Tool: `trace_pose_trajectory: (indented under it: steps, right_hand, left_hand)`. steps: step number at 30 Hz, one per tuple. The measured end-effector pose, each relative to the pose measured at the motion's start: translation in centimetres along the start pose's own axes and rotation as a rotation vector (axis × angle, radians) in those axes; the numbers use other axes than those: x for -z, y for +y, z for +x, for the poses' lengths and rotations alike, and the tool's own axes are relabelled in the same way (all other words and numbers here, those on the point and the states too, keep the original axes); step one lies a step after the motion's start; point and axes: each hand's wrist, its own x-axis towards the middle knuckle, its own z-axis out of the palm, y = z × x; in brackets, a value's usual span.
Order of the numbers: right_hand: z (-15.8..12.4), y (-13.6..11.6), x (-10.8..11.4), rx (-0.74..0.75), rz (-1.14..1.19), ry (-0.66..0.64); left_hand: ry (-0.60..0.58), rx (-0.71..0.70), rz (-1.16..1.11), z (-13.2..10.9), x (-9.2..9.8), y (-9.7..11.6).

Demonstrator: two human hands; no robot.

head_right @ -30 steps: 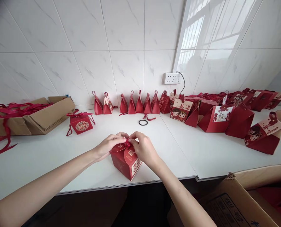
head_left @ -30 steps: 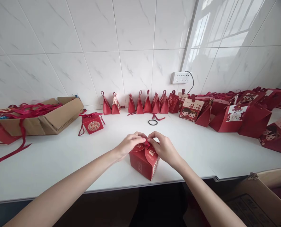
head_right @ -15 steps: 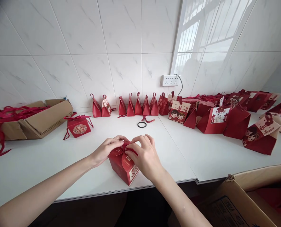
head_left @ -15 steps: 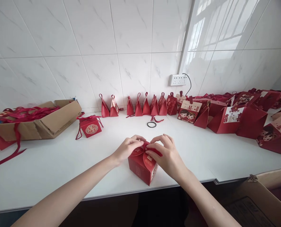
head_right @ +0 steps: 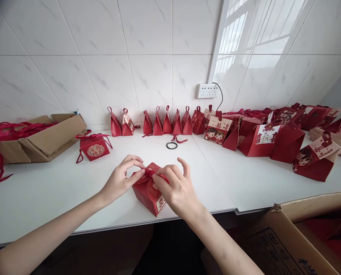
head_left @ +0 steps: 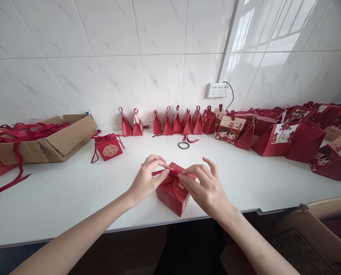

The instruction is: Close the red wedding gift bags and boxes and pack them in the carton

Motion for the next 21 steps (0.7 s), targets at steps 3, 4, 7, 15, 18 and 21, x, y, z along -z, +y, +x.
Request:
trace_pose_trajectory:
  steps: [3,4,7,15,18,21]
  right_hand:
    - [-0.4,0.1,0.2,0.053,0.029,-0.053]
    - [-0.5,0.2,0.2,0.066,0.035,-0.061]
    - [-0.7,0.5,0.5,0.090,0.027,-0.068]
    - [-0.3,1.4,1.4,0.213,-0.018,-0.126]
    - [-0.3,1.5,1.8,0.238,-0.021,-0.133]
    - [-0.7,1.4,2.0,0.223,-0.021,-0.148]
  left_hand:
    - [0.019,-0.029,0.053,-0.5,0.1,-0.1]
    - [0.022,-0.037,0.070,-0.8,0.2,-0.2]
    - [0.029,-0.061,0.096,-1.3,0.1,-0.4]
    - [-0.013,0.028,-0.036,-1.5,-0.2,-1.1]
    - [-0.022,0.083,-0.120,-1.5,-0.4,-1.2]
    - [0.038,0.137,-0.083,-1.9,-0.9,-1.0]
